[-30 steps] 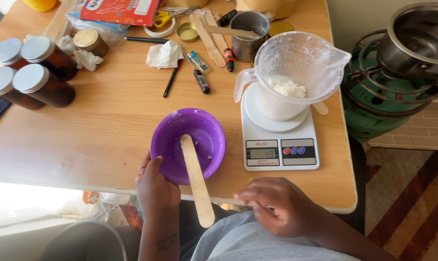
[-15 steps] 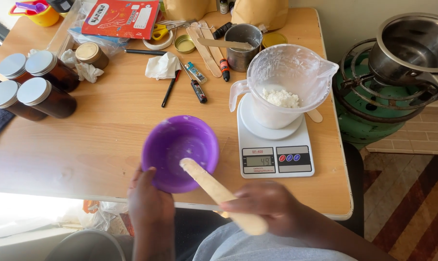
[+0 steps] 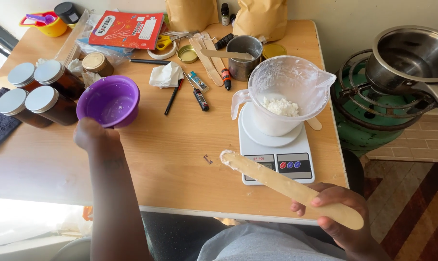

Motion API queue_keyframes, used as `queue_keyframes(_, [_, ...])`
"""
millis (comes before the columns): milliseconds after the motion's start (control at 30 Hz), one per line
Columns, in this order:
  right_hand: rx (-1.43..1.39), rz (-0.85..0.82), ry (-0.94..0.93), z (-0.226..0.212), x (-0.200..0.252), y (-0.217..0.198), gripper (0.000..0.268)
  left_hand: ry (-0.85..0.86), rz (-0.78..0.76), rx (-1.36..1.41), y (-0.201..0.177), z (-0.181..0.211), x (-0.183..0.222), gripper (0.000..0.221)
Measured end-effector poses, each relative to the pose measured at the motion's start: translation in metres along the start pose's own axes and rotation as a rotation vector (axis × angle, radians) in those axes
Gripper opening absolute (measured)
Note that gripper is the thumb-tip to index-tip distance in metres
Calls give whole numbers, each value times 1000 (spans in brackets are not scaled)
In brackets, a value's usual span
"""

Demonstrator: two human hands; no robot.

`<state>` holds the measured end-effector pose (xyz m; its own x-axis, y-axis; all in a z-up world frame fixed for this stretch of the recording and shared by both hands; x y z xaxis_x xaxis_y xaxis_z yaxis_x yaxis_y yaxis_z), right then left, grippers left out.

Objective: The person is weighing wax flakes by scraping them from a bowl into a measuring cup on a digital scale and then using a wooden stick to stir material in a metal cup.

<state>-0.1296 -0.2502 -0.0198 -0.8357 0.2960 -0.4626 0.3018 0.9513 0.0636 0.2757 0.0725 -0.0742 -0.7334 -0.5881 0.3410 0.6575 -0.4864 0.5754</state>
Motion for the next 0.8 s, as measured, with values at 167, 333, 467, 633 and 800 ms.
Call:
queue_keyframes(167, [141,22,-4,-2,4,-9,20,-117,95,141,30,-35,-38,36])
queue_keyframes(333, [155,38,-6,1,4,-10,19,-70,57,107,40,-52,-47,40])
queue_keyframes(467, [126,21,0,0,-4,-3,17,97,-72,73,41,-52,-39,42])
queue_keyframes(633, [-44,11,15,11,-5,-7,17,430,-211,-233,38,-50,36,52])
queue_keyframes(800, [-241,20,36,23,-2,-16,20,343,-159,-478,44,-40,104,84])
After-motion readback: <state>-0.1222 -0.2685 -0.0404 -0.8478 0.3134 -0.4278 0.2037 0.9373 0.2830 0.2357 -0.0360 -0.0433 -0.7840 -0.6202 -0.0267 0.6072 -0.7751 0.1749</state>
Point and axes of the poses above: each hand's wrist, its own x-axis away from the middle knuckle, its own y-axis out of the palm, z = x × y, the point moved 7 cm from there along -x, towards the middle knuckle, and after that the axes turned 8 degrees about x, right-handed, at the moved point
